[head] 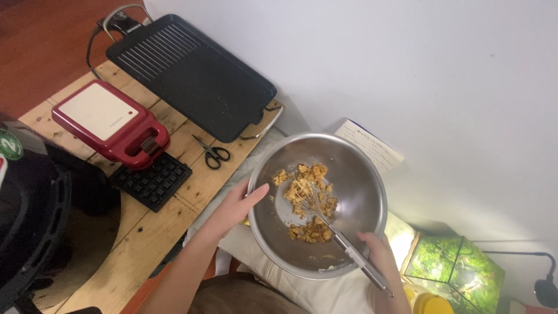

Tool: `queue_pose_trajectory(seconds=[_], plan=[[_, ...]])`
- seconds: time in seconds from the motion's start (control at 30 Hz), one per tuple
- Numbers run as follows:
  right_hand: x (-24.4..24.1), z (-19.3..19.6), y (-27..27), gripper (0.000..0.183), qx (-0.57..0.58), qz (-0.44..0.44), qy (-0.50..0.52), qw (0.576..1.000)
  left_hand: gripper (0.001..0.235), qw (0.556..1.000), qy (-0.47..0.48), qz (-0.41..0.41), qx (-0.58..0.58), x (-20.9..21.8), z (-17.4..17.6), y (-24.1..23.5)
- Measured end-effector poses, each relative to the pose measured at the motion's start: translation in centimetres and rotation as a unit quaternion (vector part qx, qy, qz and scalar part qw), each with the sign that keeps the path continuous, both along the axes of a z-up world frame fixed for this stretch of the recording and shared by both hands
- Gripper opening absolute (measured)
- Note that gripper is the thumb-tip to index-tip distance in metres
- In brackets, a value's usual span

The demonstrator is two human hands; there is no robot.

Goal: Mixing dough ingredients in a metal bowl using a whisk.

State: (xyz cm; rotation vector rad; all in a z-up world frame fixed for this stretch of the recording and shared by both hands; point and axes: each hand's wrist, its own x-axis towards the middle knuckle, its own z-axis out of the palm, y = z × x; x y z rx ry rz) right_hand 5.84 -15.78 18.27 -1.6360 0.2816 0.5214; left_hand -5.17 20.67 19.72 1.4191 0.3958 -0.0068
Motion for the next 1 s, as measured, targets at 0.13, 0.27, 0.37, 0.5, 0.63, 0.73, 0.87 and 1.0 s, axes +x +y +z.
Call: queue_pose_trajectory(seconds=[0.13, 0.27, 0.37, 0.5, 0.63, 0.73, 0.87, 1.0], plan=[[2.5, -0.2, 1.4, 0.056, -0.059, 0.033, -0.039, 0.997, 0.050, 0.999, 0.027, 0.019, -0.026, 0.1, 0.0, 1.8], [3.8, 1.9, 4.4, 0.074, -0.014, 0.080, -0.022, 0.996, 0.041, 0.996, 0.039, 0.082, -0.018, -0.1, 0.1, 4.1], [3.3, 6.8, 7.7, 0.086, 0.057, 0.136, -0.085, 0.985, 0.040, 0.991, 0.049, 0.123, -0.020, 0.7, 3.3, 6.5], [2.0, 9.8, 9.9, 0.089, 0.114, 0.178, -0.172, 0.962, 0.041, 0.983, 0.012, 0.183, 0.000, 1.3, 3.8, 10.5], [2.7, 10.6, 12.7, 0.082, 0.129, 0.222, -0.221, 0.941, 0.046, 0.969, -0.066, 0.235, -0.045, 2.5, 4.9, 12.9], [3.9, 11.0, 15.4, 0.073, 0.132, 0.255, -0.218, 0.932, 0.046, 0.957, -0.083, 0.271, -0.065, 4.0, 5.2, 14.5], [5.5, 11.9, 18.6, 0.064, 0.109, 0.224, -0.216, 0.944, 0.046, 0.942, -0.078, 0.318, -0.072, 6.1, 3.8, 16.6], [7.5, 12.3, 20.9, 0.062, 0.093, 0.208, -0.226, 0.947, 0.049, 0.931, -0.059, 0.355, -0.059, 7.4, 3.1, 18.0]])
